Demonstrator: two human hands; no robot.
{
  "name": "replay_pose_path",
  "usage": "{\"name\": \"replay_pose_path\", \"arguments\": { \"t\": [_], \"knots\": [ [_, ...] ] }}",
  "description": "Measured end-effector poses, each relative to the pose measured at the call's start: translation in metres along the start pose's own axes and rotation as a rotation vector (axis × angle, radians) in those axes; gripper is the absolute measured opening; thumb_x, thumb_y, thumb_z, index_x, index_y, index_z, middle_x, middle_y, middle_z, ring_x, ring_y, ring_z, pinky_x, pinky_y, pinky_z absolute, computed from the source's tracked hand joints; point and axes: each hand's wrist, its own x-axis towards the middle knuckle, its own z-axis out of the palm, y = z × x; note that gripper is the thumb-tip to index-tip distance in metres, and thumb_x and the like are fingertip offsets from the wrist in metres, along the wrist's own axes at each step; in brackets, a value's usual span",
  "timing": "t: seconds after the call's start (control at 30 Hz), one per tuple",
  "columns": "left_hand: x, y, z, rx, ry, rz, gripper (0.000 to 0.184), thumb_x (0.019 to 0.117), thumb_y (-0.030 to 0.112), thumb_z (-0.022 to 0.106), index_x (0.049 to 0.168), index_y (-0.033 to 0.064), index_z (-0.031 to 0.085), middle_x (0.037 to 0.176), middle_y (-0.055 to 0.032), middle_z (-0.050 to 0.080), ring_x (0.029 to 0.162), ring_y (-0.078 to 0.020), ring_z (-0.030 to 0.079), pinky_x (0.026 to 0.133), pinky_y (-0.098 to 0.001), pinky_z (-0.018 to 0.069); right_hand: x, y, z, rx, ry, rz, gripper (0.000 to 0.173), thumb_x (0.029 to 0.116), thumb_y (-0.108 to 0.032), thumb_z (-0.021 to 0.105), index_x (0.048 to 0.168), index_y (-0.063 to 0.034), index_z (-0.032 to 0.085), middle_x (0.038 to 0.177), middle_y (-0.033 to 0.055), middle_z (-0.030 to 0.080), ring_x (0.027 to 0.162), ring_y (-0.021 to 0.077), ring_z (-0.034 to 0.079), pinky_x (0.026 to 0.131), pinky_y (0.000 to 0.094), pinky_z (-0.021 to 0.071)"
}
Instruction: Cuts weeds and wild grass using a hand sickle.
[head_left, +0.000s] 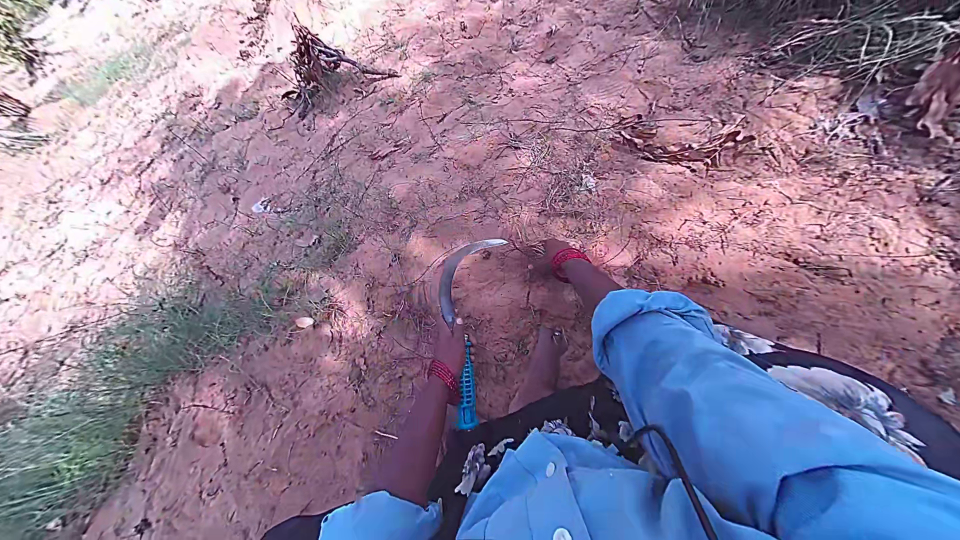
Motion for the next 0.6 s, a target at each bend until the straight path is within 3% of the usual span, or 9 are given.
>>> {"name": "replay_pose_path", "arguments": {
  "t": [0.03,0.1,0.17,0.23,0.3,0.37,0.43,0.5,0.6],
  "knots": [
    [0.005,-0.004,0.004,0.015,-0.010,-0.010,0.046,0.1142,0.020,0.030,0.154,0.0011,0.017,0.077,-0.0080,0.054,0.053,-0.0145,0.058,0.052,-0.0289,0.0529,0.005,0.001,0.001,0.003,-0.037,-0.004,0.055,0.0960,-0.033,0.074,0.133,0.0061,0.061,0.135,0.0293,0.061,0.130,0.0431,0.058,0.108,0.0617,0.0429],
    [0.013,-0.006,0.011,0.049,-0.031,-0.027,0.047,0.1143,0.021,0.030,0.155,0.0010,0.018,0.079,-0.0088,0.056,0.055,-0.0147,0.059,0.053,-0.0293,0.0536,0.007,0.008,0.002,0.085,-0.011,-0.006,0.057,0.0978,-0.028,0.072,0.137,0.0095,0.056,0.135,0.0319,0.060,0.130,0.0453,0.057,0.109,0.0621,0.0420],
    [0.019,-0.005,0.017,0.055,-0.038,-0.024,0.047,0.1144,0.022,0.030,0.155,0.0016,0.018,0.080,-0.0086,0.056,0.056,-0.0144,0.059,0.055,-0.0291,0.0537,0.003,0.012,-0.001,0.183,0.118,0.042,0.085,0.0922,-0.024,0.079,0.156,0.0033,0.031,0.140,0.0345,0.056,0.130,0.0482,0.057,0.109,0.0629,0.0441],
    [0.024,-0.006,0.021,0.039,-0.022,-0.001,0.047,0.1140,0.020,0.030,0.155,0.0008,0.018,0.079,-0.0081,0.056,0.055,-0.0136,0.059,0.054,-0.0284,0.0538,0.005,0.014,-0.003,0.186,0.184,0.091,0.106,0.0850,-0.025,0.086,0.162,-0.0027,0.017,0.151,0.0348,0.043,0.130,0.0491,0.056,0.106,0.0617,0.0473],
    [0.025,-0.007,0.022,0.021,-0.015,0.001,0.047,0.1139,0.018,0.030,0.155,0.0007,0.018,0.079,-0.0083,0.056,0.055,-0.0136,0.058,0.054,-0.0285,0.0535,0.010,0.012,-0.002,0.098,0.162,0.076,0.105,0.0824,-0.028,0.088,0.161,0.0001,0.025,0.160,0.0357,0.026,0.129,0.0523,0.054,0.103,0.0617,0.0495],
    [0.024,-0.010,0.023,-0.014,-0.019,0.015,0.045,0.1139,0.017,0.029,0.154,0.0000,0.019,0.075,-0.0072,0.054,0.053,-0.0131,0.057,0.051,-0.0278,0.0523,0.018,0.006,0.000,-0.019,0.098,0.010,0.088,0.0841,-0.031,0.087,0.154,-0.0006,0.042,0.165,0.0333,0.017,0.131,0.0531,0.051,0.103,0.0624,0.0481],
    [0.022,-0.014,0.021,-0.031,-0.024,0.019,0.046,0.1138,0.017,0.029,0.155,0.0000,0.017,0.075,-0.0062,0.054,0.052,-0.0129,0.056,0.051,-0.0278,0.0521,0.021,-0.002,0.001,-0.090,0.055,-0.089,0.071,0.0867,-0.024,0.083,0.147,-0.0032,0.054,0.161,0.0312,0.030,0.134,0.0522,0.049,0.105,0.0647,0.0447],
    [0.020,-0.017,0.020,-0.017,-0.027,0.009,0.047,0.1138,0.018,0.030,0.155,-0.0005,0.016,0.078,-0.0067,0.054,0.055,-0.0134,0.057,0.052,-0.0283,0.0529,0.019,-0.006,-0.001,-0.066,0.012,-0.187,0.056,0.0905,-0.016,0.078,0.140,0.0007,0.059,0.143,0.0311,0.055,0.132,0.0480,0.054,0.108,0.0634,0.0429],
    [0.019,-0.016,0.024,0.037,-0.040,0.002,0.047,0.1138,0.019,0.030,0.154,-0.0020,0.019,0.079,-0.0073,0.056,0.056,-0.0130,0.059,0.054,-0.0283,0.0542,0.014,0.002,-0.011,0.102,-0.008,-0.218,0.054,0.0962,-0.012,0.071,0.142,0.0086,0.052,0.137,0.0341,0.058,0.131,0.0471,0.055,0.111,0.0611,0.0399]
  ]
}}
